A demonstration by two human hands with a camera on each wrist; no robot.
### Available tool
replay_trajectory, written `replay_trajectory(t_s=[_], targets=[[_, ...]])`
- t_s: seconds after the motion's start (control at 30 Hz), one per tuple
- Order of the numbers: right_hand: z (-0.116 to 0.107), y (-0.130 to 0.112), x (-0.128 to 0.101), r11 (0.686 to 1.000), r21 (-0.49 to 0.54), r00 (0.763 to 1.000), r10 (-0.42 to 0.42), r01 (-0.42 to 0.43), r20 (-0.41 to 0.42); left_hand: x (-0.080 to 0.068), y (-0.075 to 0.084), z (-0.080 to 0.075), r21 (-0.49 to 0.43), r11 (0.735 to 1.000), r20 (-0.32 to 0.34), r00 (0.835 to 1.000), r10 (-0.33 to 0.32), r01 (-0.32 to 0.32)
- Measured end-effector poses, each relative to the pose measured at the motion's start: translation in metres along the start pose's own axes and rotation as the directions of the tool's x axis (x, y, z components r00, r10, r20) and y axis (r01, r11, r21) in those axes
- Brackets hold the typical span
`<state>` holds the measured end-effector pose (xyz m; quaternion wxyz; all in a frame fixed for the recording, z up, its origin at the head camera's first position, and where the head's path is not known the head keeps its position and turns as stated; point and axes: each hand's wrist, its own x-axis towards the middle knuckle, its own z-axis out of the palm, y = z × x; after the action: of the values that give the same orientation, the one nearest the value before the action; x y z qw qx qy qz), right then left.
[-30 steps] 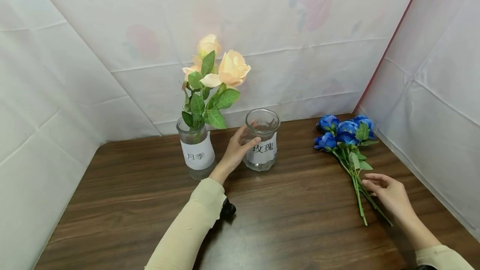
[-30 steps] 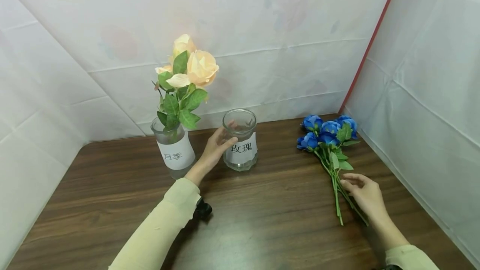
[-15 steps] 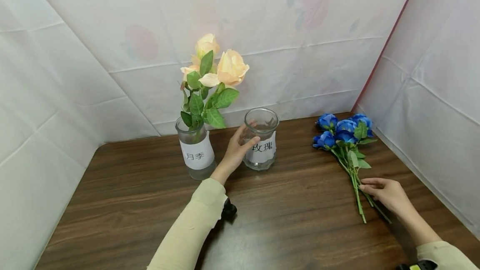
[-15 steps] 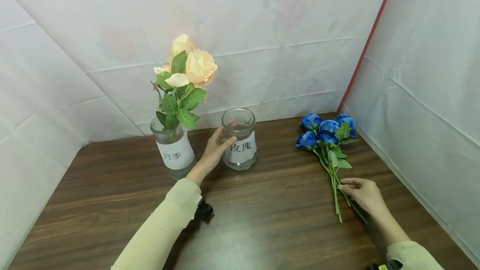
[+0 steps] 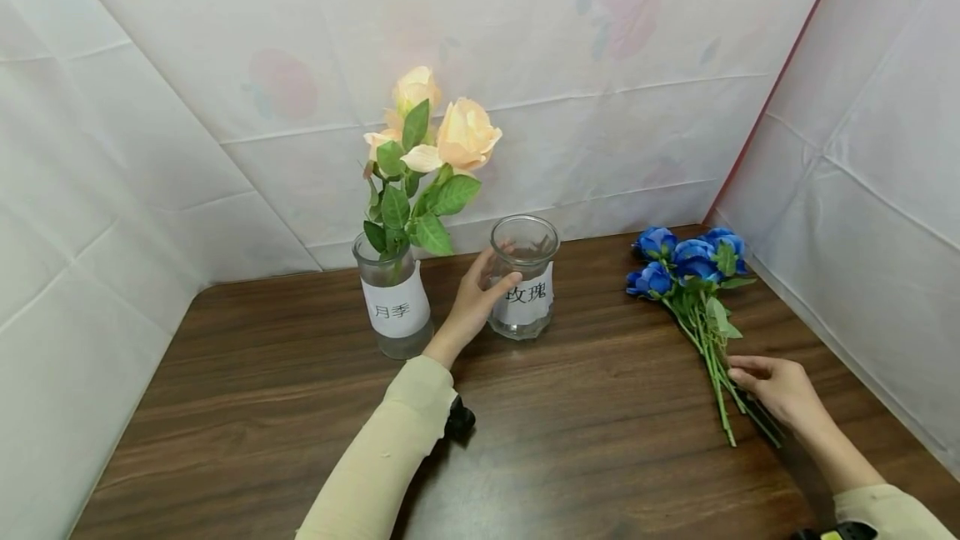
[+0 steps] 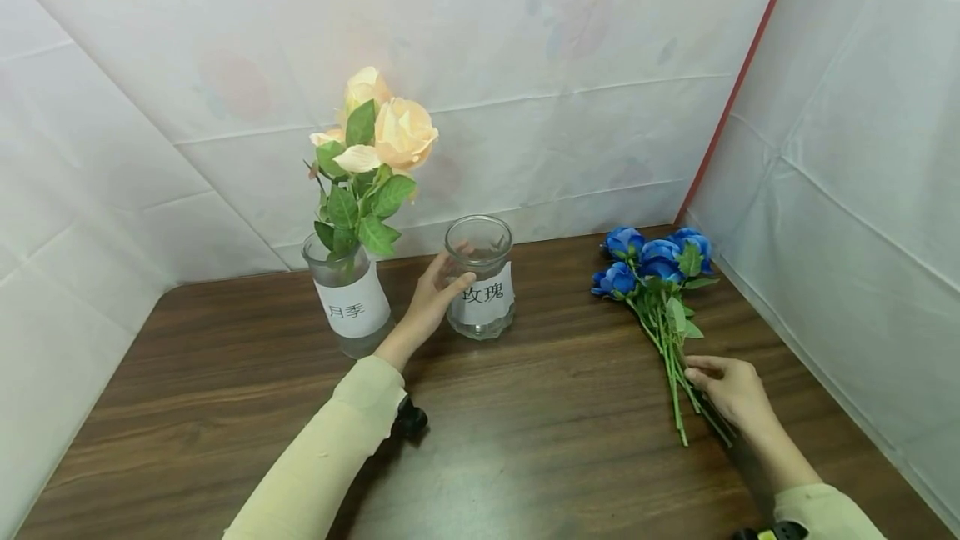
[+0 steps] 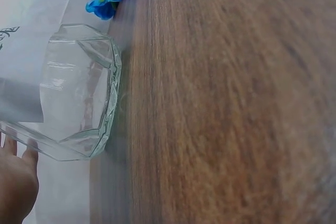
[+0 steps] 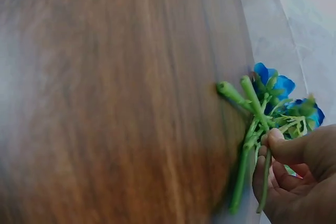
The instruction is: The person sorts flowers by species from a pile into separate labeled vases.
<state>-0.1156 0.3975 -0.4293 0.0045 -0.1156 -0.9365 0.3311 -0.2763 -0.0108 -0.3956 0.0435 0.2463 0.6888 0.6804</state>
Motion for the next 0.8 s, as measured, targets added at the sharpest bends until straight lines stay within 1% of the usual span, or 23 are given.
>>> replay_trajectory(t_s=[0.2,0.4,0.43,0.5,0.57,0.67,0.77,0.8], targets=[[-0.001,-0.009,-0.001,0.999,0.011,0.997,-0.029,0.03,-0.07,0.0,0.001,0.0,0.019,1.0,-0.006,1.0,-0.002,0.003],[0.0,-0.022,-0.003,0.998,0.034,0.985,-0.044,0.051,-0.166,0.0,0.001,0.001,0.015,1.0,-0.006,1.0,0.006,-0.006],[0.0,-0.025,-0.004,0.997,0.048,0.982,-0.047,0.056,-0.182,0.0,0.001,0.001,0.014,1.0,-0.005,1.0,0.007,-0.007],[0.001,-0.034,-0.005,0.991,0.115,0.981,-0.044,0.066,-0.19,-0.001,0.001,0.001,0.015,1.0,-0.004,1.0,0.006,-0.006],[0.003,-0.045,-0.006,0.972,0.215,0.978,-0.049,0.092,-0.201,-0.001,0.001,0.001,0.02,1.0,-0.006,1.0,0.003,-0.003],[0.008,-0.064,-0.005,0.926,0.348,0.972,-0.07,0.147,-0.225,-0.001,0.001,0.001,0.025,1.0,-0.009,1.0,-0.002,0.002],[0.014,-0.087,-0.003,0.865,0.456,0.963,-0.104,0.212,-0.25,-0.001,0.0,0.001,0.028,1.0,-0.012,1.0,-0.003,0.003],[0.017,-0.095,-0.001,0.837,0.494,0.959,-0.115,0.234,-0.261,-0.001,0.0,0.001,0.029,1.0,-0.013,1.0,-0.004,0.004]])
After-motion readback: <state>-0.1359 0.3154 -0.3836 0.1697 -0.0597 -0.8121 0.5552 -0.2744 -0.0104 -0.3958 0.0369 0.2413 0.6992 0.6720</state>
